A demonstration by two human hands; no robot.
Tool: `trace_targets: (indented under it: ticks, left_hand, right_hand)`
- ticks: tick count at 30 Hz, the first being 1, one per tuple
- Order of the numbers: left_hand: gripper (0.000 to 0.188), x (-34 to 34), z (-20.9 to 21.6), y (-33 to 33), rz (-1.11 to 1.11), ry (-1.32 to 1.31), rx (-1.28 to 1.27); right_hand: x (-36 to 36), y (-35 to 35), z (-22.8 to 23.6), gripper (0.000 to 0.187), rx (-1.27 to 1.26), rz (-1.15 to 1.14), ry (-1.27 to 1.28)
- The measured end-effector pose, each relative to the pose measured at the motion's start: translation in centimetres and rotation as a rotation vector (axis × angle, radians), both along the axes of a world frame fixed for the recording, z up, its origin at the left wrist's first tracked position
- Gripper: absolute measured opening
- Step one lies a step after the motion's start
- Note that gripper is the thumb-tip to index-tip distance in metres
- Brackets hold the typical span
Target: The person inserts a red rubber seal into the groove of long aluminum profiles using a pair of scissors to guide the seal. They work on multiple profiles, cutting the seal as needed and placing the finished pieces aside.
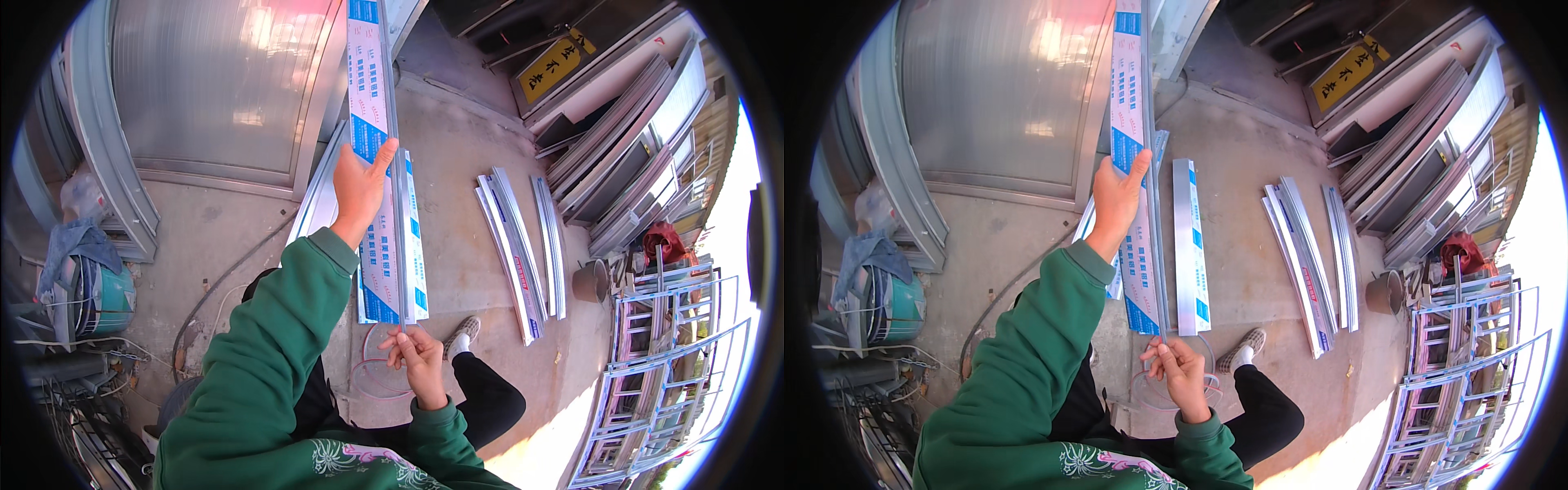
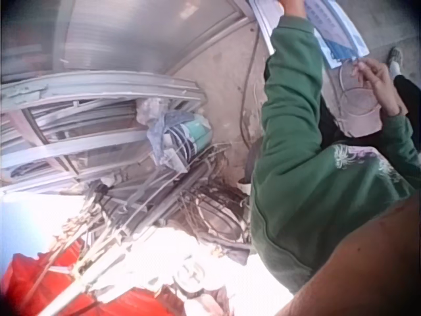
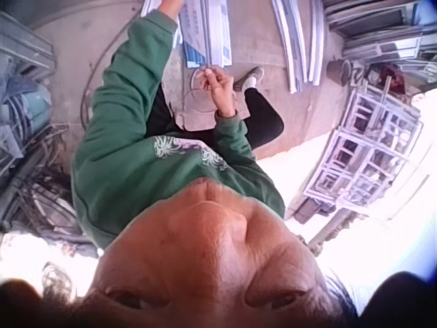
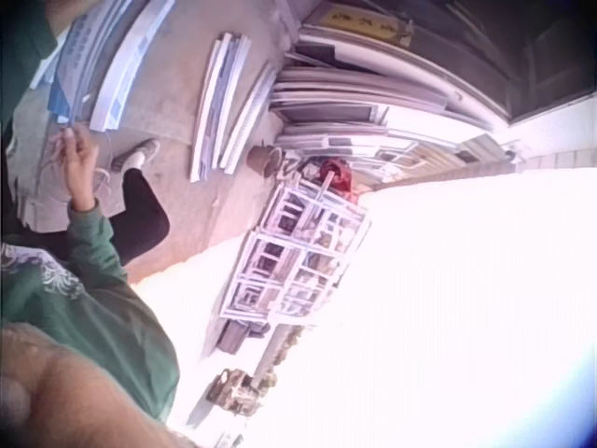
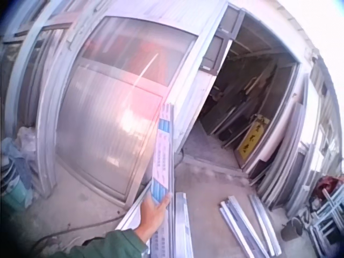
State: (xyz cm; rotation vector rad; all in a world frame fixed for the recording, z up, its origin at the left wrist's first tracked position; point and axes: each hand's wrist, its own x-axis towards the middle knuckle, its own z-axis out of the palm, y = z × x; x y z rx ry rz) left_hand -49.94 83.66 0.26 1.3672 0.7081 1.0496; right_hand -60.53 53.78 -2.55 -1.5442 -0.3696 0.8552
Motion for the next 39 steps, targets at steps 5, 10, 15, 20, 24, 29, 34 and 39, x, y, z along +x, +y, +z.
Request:
trace_targets:
  ticks: [5, 10, 15, 20, 24, 29, 34, 39]
  left_hand:
    - [0.068, -0.4, -0.1, 1.2, 0.024, -0.04, -0.013]
    - [0.065, -0.7, -0.2, 1.8, 0.059, -0.042, 0.008]
    - [0.064, -0.3, 0.7, 1.0, 0.106, -0.167, 0.06]
    - [0.066, -0.5, 0.4, 3.3, 0.146, -0.195, 0.061]
    - [0.07, -0.7, -0.3, 4.0, 0.087, -0.161, 0.068]
    - [0.072, -0.6, -0.3, 3.3, 0.079, -0.139, 0.058]
    - [0.072, -0.3, -0.7, 3.0, 0.051, -0.138, 0.045]
    - [0.069, -0.7, -0.3, 3.5, 0.109, -0.142, 0.044]
  right_hand:
    - [-0.4, -0.6, 0.1, 0.026, 0.074, -0.003, 0.208]
    - [-1.4, -2.6, -0.8, 0.024, -0.074, 0.048, 0.128]
    - [-1.3, 0.0, -3.0, 0.021, -0.074, -0.071, -0.063]
    - [-0.4, -1.2, -1.9, 0.019, -0.233, -0.16, -0.44]
    - [0.3, -1.9, -1.0, 0.017, -0.245, -0.112, -0.48]
    - [1.7, 0.5, -0.1, 0.017, -0.185, -0.115, -0.493]
    - [2.3, 2.2, 0.0, 0.02, -0.045, -0.083, -0.326]
    - [1.4, -0.3, 0.9, 0.024, -0.23, -0.029, -0.025]
